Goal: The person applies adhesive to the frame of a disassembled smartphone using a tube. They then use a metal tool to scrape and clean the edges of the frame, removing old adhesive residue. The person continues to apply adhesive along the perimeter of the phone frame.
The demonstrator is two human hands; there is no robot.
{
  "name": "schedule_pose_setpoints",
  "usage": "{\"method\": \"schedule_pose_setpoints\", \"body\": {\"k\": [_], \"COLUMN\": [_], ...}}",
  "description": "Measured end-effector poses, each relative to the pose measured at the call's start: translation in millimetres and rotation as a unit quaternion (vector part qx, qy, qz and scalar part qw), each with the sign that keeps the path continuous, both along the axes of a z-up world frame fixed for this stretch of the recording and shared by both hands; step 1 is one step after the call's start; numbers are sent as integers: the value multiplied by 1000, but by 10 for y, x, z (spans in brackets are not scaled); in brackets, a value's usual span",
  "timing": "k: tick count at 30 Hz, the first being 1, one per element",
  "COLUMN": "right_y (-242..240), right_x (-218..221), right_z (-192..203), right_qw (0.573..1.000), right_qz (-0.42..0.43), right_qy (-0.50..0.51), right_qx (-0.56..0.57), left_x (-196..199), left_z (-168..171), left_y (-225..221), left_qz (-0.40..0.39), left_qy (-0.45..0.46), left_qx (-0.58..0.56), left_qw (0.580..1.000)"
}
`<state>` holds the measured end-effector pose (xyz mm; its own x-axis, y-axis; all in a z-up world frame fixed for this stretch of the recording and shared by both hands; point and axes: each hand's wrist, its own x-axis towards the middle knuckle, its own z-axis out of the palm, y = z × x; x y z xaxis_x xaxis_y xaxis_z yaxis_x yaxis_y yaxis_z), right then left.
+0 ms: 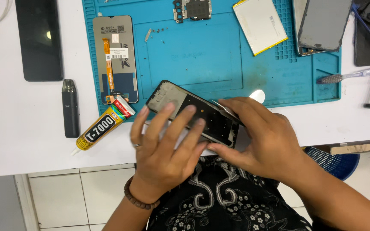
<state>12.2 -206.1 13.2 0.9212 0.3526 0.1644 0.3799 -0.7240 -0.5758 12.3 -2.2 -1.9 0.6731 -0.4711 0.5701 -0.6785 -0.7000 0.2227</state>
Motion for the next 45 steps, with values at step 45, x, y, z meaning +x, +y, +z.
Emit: {"method": "schedule_pose_setpoints", "body": {"k": [45], "right_y": [-522], "right_x": [-193], "right_z": [185], "right_qw": [955], "right_qz": [-14], "right_qy": [79], "right_qx": [-284], "left_x": [174], "left_z": [-96], "left_y": [-211], "left_qz": [-61], "left_qy": [60], "left_qx": [0], "left_qw": [996]}}
